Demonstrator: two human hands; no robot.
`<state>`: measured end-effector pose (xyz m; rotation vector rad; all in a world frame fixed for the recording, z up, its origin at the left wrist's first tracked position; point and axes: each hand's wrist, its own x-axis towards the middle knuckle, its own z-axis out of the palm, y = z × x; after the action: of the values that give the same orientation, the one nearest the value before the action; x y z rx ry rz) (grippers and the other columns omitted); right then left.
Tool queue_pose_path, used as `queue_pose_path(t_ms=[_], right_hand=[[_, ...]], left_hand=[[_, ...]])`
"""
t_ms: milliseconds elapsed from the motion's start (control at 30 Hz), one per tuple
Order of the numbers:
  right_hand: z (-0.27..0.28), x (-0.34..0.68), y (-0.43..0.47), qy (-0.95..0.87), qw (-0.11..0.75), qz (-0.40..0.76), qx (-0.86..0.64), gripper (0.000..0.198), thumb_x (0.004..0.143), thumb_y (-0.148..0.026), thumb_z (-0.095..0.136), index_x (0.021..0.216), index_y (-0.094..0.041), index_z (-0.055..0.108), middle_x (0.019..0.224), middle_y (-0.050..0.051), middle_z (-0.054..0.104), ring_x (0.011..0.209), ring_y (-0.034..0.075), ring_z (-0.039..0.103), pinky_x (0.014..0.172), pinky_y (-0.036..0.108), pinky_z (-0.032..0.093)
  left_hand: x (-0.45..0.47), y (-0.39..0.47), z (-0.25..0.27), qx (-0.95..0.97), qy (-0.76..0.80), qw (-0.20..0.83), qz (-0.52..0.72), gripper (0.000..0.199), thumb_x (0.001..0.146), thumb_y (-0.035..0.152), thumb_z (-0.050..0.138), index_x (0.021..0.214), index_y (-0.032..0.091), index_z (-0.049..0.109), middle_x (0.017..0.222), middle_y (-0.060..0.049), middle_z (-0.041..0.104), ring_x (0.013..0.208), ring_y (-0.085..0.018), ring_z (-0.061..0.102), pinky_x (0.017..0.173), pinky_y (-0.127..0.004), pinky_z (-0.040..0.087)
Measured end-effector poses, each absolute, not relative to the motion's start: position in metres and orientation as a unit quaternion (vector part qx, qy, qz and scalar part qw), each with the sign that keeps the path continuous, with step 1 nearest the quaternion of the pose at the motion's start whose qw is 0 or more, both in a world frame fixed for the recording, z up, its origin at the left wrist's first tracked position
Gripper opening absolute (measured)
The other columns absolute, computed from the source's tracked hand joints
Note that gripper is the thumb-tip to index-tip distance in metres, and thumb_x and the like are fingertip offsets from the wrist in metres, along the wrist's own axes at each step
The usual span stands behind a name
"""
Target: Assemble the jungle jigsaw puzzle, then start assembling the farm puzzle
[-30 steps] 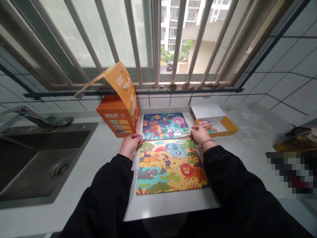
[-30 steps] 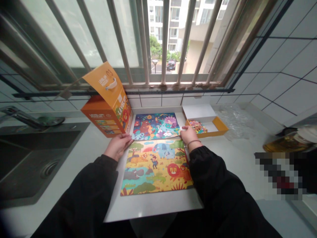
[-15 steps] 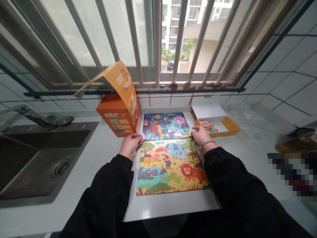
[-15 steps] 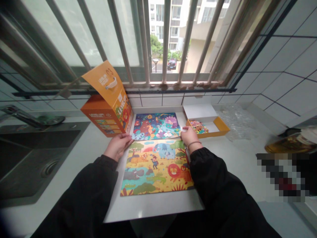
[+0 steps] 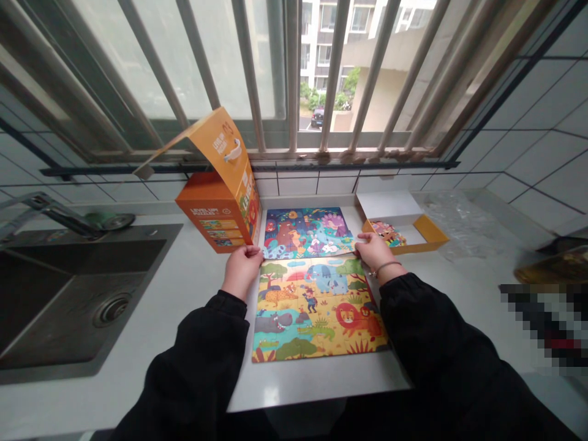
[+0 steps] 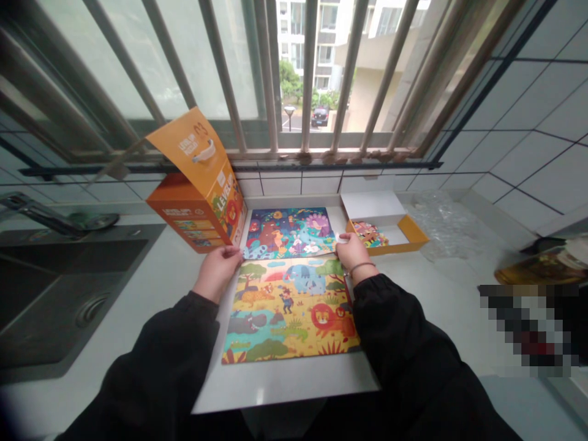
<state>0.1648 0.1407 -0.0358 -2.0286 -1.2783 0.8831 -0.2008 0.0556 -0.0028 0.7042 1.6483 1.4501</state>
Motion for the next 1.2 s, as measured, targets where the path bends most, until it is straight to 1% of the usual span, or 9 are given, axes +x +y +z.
queue_pose_path(t_ms=[100, 167, 233, 300, 367, 467, 733, 900, 1200], right_hand=[[-0.034, 0.165, 0.14, -0.471, 0.296, 0.335, -0.76, 0.056, 0.08, -0.015, 0.074, 0.135, -0.018, 0.067, 0.085, 0.004, 0.078, 0.072, 0.02, 0.072, 0.068, 0.028, 0.057], [-0.033, 0.166, 0.14, -0.464, 0.303, 0.341, -0.76, 0.055, 0.079, -0.015, 0.076, 0.133, -0.019, 0.068, 0.087, 0.004, 0.078, 0.073, 0.02, 0.072, 0.071, 0.029, 0.058], [-0.032, 0.165, 0.14, -0.452, 0.313, 0.352, -0.757, 0.054, 0.078, -0.013, 0.077, 0.131, -0.019, 0.068, 0.087, 0.004, 0.077, 0.073, 0.02, 0.073, 0.072, 0.029, 0.06], [-0.03, 0.162, 0.139, -0.435, 0.328, 0.372, -0.751, 0.053, 0.078, -0.012, 0.077, 0.129, -0.019, 0.067, 0.085, 0.004, 0.076, 0.071, 0.021, 0.073, 0.071, 0.031, 0.061], [-0.029, 0.158, 0.138, -0.412, 0.348, 0.399, -0.741, 0.052, 0.08, -0.011, 0.077, 0.129, -0.019, 0.064, 0.084, 0.004, 0.074, 0.068, 0.02, 0.073, 0.068, 0.031, 0.064], [-0.026, 0.151, 0.137, -0.369, 0.385, 0.447, -0.718, 0.05, 0.082, -0.012, 0.077, 0.128, -0.022, 0.059, 0.086, 0.002, 0.071, 0.062, 0.017, 0.073, 0.063, 0.031, 0.067], [-0.014, 0.138, 0.134, -0.282, 0.454, 0.551, -0.641, 0.046, 0.089, -0.018, 0.084, 0.12, -0.026, 0.051, 0.09, -0.001, 0.063, 0.065, 0.015, 0.072, 0.063, 0.034, 0.073], [-0.012, 0.135, 0.131, -0.267, 0.456, 0.586, -0.615, 0.046, 0.087, -0.02, 0.088, 0.115, -0.026, 0.052, 0.093, 0.0, 0.064, 0.067, 0.014, 0.071, 0.066, 0.033, 0.074], [-0.01, 0.131, 0.127, -0.282, 0.434, 0.605, -0.605, 0.033, 0.093, -0.024, 0.081, 0.11, -0.025, 0.053, 0.096, 0.004, 0.074, 0.074, 0.018, 0.077, 0.071, 0.035, 0.072]], left_hand=[[-0.186, 0.032, 0.012, 0.398, 0.658, 0.345, 0.538, 0.019, 0.078, 0.011, 0.087, 0.086, 0.021, 0.073, 0.111, -0.012, 0.074, 0.132, -0.034, 0.063, 0.124, -0.048, 0.045], [-0.166, 0.009, 0.017, 0.478, 0.635, 0.329, 0.509, 0.019, 0.081, 0.016, 0.085, 0.097, 0.022, 0.077, 0.131, -0.013, 0.074, 0.143, -0.035, 0.057, 0.133, -0.049, 0.034], [-0.142, -0.016, 0.014, 0.567, 0.597, 0.331, 0.462, 0.03, 0.083, 0.023, 0.087, 0.112, 0.024, 0.08, 0.147, -0.012, 0.071, 0.151, -0.035, 0.053, 0.137, -0.05, 0.028], [-0.12, -0.036, 0.005, 0.723, 0.564, 0.256, 0.307, 0.053, 0.096, 0.039, 0.076, 0.146, 0.024, 0.068, 0.173, -0.013, 0.048, 0.165, -0.039, 0.036, 0.138, -0.062, 0.019], [-0.105, -0.048, -0.006, 0.776, 0.566, 0.199, 0.193, 0.066, 0.103, 0.051, 0.068, 0.161, 0.023, 0.056, 0.18, -0.016, 0.035, 0.169, -0.041, 0.025, 0.137, -0.066, 0.017], [-0.097, -0.052, -0.02, 0.793, 0.579, 0.155, 0.111, 0.072, 0.106, 0.061, 0.059, 0.167, 0.025, 0.05, 0.182, -0.017, 0.029, 0.171, -0.043, 0.02, 0.137, -0.067, 0.014], [-0.096, -0.051, -0.027, 0.799, 0.579, 0.135, 0.093, 0.078, 0.105, 0.064, 0.056, 0.172, 0.027, 0.043, 0.184, -0.016, 0.027, 0.171, -0.043, 0.016, 0.137, -0.068, 0.007], [-0.095, -0.052, -0.026, 0.797, 0.582, 0.137, 0.086, 0.078, 0.105, 0.065, 0.056, 0.171, 0.026, 0.044, 0.183, -0.017, 0.027, 0.171, -0.043, 0.016, 0.137, -0.067, 0.007], [-0.096, -0.051, -0.027, 0.8, 0.579, 0.124, 0.096, 0.077, 0.104, 0.063, 0.059, 0.17, 0.026, 0.046, 0.183, -0.017, 0.029, 0.171, -0.043, 0.017, 0.137, -0.067, 0.008]])
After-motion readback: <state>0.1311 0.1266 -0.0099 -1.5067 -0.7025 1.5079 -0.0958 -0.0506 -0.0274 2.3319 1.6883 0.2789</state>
